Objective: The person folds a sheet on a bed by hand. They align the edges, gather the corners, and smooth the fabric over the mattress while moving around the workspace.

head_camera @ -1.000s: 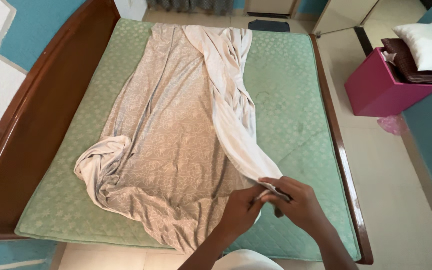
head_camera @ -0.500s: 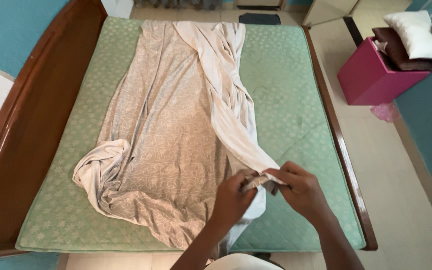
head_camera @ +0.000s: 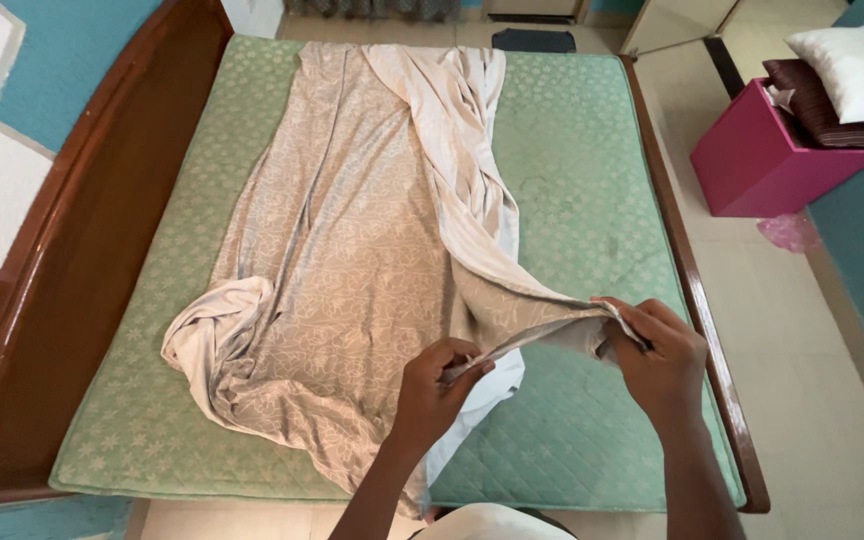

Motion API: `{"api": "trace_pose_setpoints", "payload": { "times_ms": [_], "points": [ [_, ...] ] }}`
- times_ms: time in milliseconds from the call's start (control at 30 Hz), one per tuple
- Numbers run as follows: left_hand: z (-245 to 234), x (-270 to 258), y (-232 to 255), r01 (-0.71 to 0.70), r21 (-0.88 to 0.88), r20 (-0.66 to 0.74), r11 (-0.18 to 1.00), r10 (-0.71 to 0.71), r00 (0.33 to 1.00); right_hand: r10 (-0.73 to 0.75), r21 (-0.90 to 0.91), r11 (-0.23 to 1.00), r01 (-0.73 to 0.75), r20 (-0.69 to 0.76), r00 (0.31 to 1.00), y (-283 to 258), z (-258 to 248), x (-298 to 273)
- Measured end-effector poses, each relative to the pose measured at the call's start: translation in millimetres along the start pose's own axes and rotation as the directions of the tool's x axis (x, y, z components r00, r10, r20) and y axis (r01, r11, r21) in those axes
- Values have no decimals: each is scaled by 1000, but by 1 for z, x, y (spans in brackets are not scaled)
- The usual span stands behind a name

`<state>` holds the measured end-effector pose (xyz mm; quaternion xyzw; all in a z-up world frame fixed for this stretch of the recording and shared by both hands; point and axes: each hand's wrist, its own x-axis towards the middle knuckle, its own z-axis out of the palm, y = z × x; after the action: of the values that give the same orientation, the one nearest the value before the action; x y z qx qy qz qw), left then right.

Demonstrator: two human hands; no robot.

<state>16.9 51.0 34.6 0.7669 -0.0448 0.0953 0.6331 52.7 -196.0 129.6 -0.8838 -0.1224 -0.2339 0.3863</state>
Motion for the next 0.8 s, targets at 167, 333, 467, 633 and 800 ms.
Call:
{"api": "trace_pose_setpoints", "payload": {
  "times_ms": [167, 333, 467, 633, 800],
  "points": [
    [0, 6, 21, -149, 61, -46, 987, 152, 987, 40, 12, 999, -40, -23, 999, 9, 0, 2],
    [3, 16, 29, -164, 201, -144, 966, 195, 970, 146, 111, 983, -147, 15, 989, 23, -1, -1],
    [3, 24, 29, -179, 169, -155, 969, 205, 966, 172, 161, 971, -176, 40, 984, 44, -4, -3],
    [16, 35, 23, -198, -45, -185, 979, 186, 965, 196, 207, 951, -230, 173, 965, 79, -8, 2],
    [28, 33, 24, 12, -225, -23, 974, -18, 1000, 231, 332, 886, -323, 286, 930, 104, -6, 8]
  ]
}}
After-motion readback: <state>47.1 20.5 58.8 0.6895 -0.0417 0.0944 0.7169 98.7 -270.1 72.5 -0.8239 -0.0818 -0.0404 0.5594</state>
